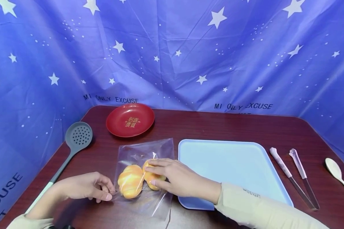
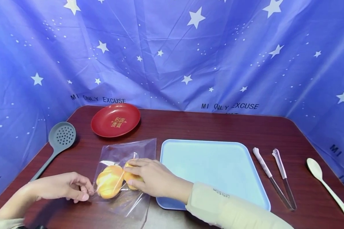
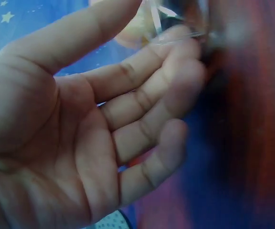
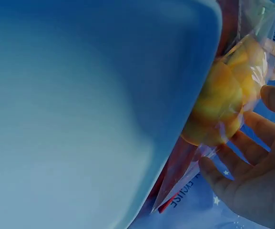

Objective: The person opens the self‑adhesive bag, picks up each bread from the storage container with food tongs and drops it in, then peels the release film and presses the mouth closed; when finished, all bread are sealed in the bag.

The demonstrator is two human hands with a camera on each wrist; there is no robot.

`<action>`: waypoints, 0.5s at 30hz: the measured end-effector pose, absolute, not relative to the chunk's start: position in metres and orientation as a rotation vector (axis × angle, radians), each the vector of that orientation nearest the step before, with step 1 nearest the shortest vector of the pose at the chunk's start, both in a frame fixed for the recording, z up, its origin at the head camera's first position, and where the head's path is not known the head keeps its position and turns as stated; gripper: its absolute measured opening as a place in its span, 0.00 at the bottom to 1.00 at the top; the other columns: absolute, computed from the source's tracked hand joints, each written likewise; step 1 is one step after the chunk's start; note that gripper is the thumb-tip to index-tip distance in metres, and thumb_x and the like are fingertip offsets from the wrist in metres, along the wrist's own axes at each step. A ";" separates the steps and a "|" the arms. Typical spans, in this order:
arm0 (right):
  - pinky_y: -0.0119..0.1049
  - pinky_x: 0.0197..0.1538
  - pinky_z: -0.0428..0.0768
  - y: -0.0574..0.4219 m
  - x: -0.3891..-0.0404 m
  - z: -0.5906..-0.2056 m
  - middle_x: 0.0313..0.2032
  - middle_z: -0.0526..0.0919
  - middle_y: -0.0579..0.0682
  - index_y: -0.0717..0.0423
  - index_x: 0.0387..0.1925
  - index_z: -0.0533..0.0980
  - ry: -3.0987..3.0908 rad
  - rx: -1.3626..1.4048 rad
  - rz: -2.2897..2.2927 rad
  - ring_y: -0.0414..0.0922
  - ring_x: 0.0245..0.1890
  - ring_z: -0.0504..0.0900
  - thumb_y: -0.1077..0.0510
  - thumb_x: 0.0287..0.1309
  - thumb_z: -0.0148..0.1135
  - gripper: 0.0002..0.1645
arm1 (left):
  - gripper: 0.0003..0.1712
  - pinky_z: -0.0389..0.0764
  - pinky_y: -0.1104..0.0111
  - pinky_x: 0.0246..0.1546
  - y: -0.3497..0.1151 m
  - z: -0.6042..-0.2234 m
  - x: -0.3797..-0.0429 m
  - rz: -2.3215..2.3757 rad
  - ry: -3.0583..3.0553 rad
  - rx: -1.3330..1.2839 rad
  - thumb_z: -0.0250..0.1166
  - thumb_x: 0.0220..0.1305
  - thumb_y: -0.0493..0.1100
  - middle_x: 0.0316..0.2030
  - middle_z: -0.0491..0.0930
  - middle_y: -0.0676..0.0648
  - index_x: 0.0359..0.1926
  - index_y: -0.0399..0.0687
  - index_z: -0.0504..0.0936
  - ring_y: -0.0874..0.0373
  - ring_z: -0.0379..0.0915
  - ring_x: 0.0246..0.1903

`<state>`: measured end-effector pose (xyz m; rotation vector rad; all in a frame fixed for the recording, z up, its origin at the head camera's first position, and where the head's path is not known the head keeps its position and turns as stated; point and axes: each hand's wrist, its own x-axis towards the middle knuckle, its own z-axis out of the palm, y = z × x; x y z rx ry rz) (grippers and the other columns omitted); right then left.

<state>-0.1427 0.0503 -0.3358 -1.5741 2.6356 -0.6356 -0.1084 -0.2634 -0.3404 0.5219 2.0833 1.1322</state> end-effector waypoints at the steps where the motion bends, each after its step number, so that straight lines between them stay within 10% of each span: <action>1: 0.40 0.61 0.63 0.050 -0.143 -0.336 0.60 0.68 0.47 0.48 0.58 0.70 2.638 -1.562 -0.634 0.43 0.62 0.63 0.47 0.61 0.53 0.25 | 0.09 0.72 0.71 0.19 -0.263 -0.343 -0.108 1.148 2.077 0.544 0.61 0.59 0.43 0.23 0.77 0.49 0.35 0.42 0.80 0.62 0.72 0.21; 15: 0.39 0.60 0.64 0.041 -0.139 -0.340 0.59 0.70 0.46 0.46 0.59 0.69 2.807 -1.494 -0.451 0.43 0.60 0.66 0.46 0.57 0.58 0.28 | 0.12 0.66 0.78 0.15 -0.265 -0.346 -0.100 1.203 1.867 0.617 0.61 0.57 0.39 0.18 0.77 0.34 0.23 0.32 0.81 0.69 0.70 0.18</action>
